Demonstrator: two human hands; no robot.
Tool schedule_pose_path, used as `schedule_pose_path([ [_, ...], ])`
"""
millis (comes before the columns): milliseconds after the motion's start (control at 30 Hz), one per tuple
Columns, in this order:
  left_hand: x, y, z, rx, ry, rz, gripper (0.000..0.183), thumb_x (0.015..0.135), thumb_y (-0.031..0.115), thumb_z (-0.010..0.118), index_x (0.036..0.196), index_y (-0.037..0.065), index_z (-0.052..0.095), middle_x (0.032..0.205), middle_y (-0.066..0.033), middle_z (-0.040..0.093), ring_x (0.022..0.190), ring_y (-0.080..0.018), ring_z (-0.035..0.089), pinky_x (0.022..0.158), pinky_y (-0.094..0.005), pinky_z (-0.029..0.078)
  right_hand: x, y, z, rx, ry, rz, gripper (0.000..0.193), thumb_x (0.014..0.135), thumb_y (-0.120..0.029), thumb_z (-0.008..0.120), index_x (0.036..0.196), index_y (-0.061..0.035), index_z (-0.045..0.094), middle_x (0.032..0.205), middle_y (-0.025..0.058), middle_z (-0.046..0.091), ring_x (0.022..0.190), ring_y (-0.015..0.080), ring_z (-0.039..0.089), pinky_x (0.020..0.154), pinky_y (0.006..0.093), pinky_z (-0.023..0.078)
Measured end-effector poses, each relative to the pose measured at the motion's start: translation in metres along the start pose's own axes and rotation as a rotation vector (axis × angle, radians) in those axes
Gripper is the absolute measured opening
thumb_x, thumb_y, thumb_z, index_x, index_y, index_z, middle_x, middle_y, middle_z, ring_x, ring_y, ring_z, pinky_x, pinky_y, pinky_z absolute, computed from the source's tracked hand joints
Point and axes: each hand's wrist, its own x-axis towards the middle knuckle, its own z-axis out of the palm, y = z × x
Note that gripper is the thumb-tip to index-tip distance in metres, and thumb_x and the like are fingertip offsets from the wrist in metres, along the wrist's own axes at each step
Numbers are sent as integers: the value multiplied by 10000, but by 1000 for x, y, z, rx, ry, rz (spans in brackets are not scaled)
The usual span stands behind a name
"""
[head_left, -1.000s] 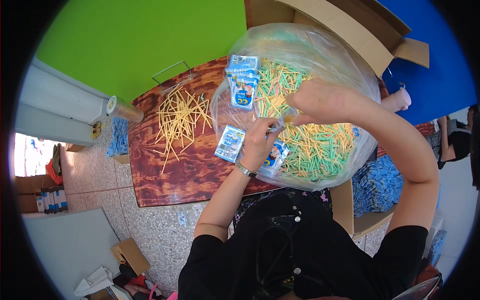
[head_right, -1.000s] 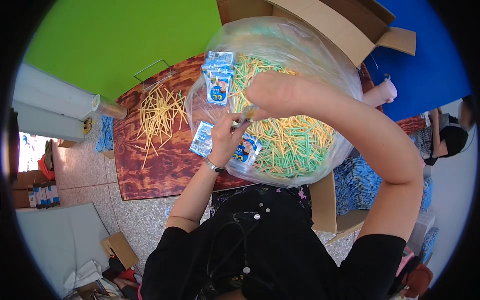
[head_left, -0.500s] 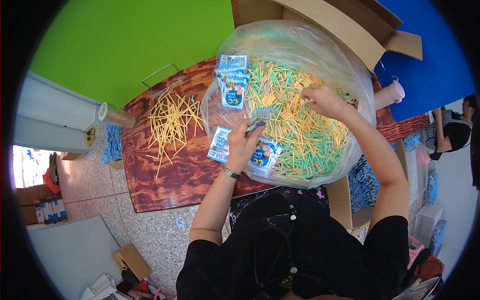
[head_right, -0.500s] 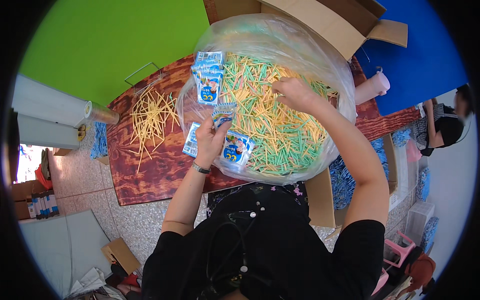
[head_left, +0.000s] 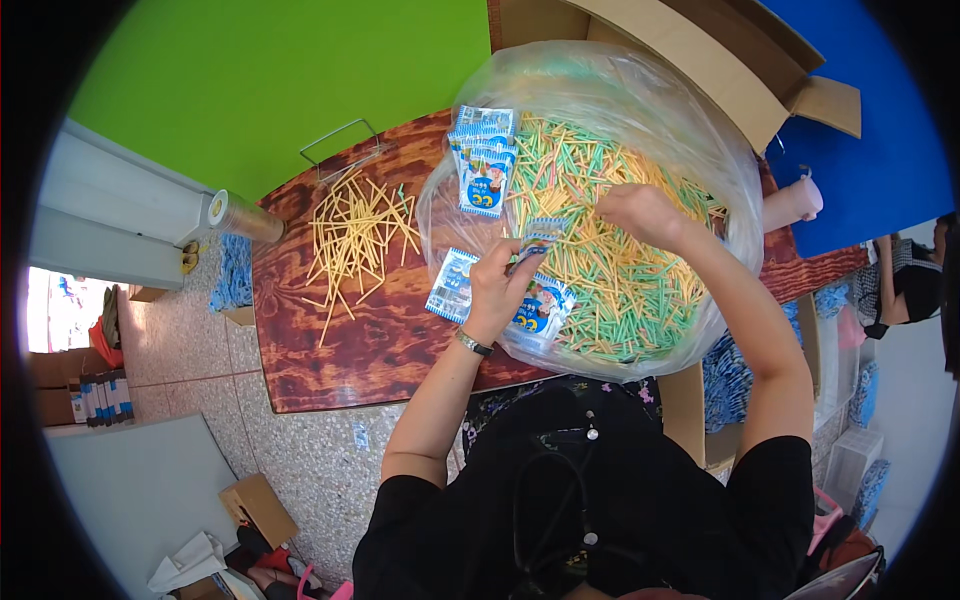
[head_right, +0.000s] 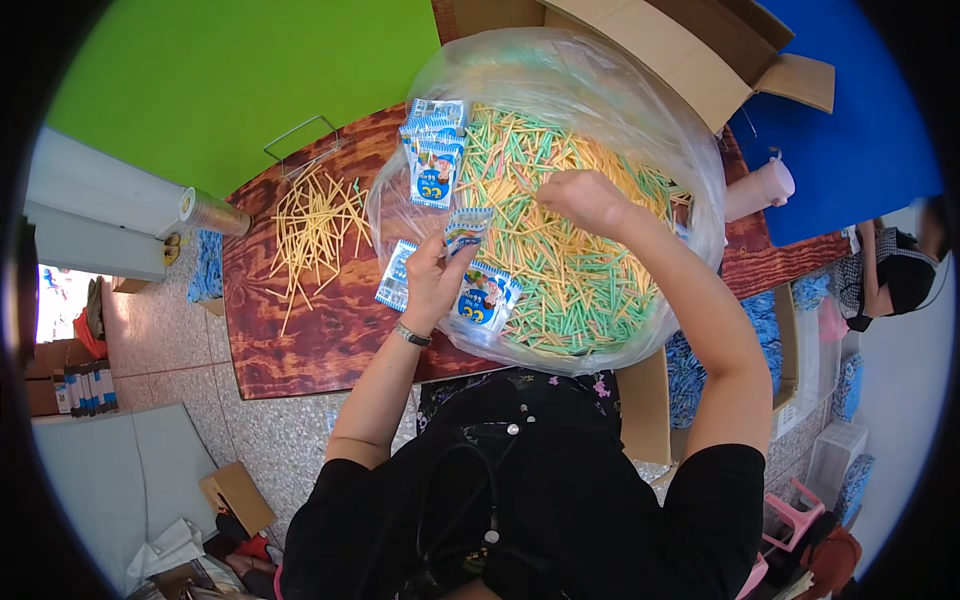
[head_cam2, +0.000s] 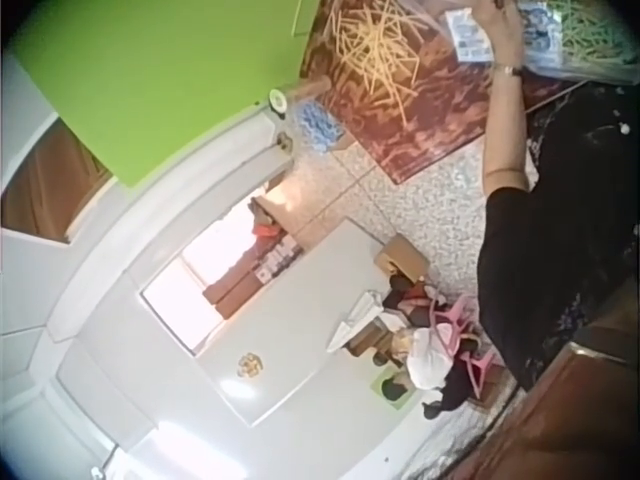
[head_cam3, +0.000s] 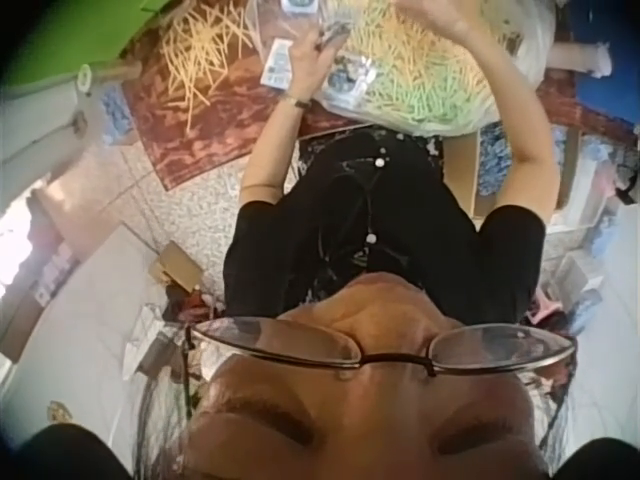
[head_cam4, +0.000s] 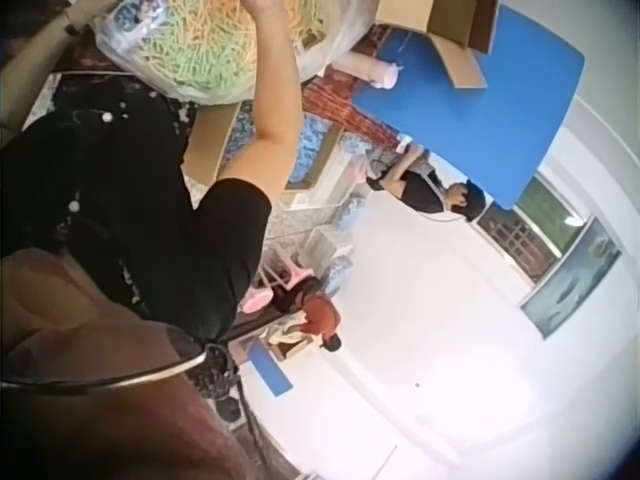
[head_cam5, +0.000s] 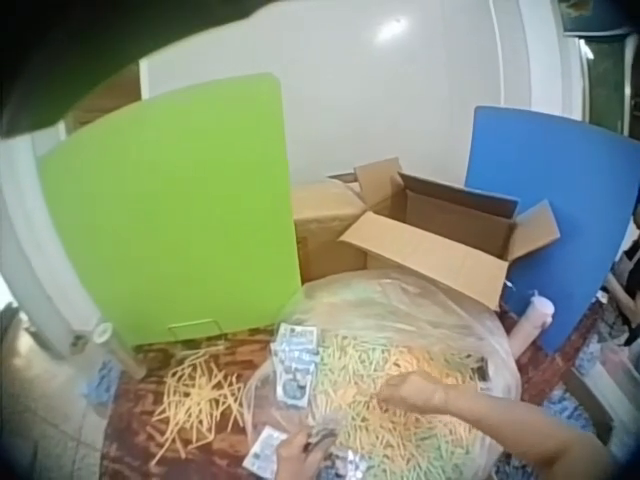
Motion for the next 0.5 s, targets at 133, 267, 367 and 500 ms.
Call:
schedule_pose_path([
  [133,1,6,-4,3,-47,-115,184,827,63,707,991,2,651,804,-79,658,703,-101,598,625,-248,463,4,-9,-36,482,172,101,178,856,-52,656,1030,-68,618,958,66,658,801,148,646,708,283,518],
  [267,5,3,-3,8,-27,-100,179,823,83,716,970,9,647,768,-83,643,678,-115,597,608,-248,455,10,-35,-68,1109,216,234,128,891,-24,635,1008,-15,582,930,1,622,851,65,606,737,224,495],
  [367,4,0,-4,32,-54,-107,194,831,81,706,1006,22,646,785,-86,654,679,-127,610,611,-258,470,21,-57,-79,1146,180,155,160,891,-20,631,1037,-21,566,948,9,618,856,68,604,740,223,495],
  [500,9,-4,-4,10,-19,-7,183,798,71,725,947,19,632,779,-100,611,644,-206,605,567,-307,464,35,-66,-77,1094,200,136,192,898,-25,624,1077,-23,553,928,6,624,850,71,606,737,228,497],
])
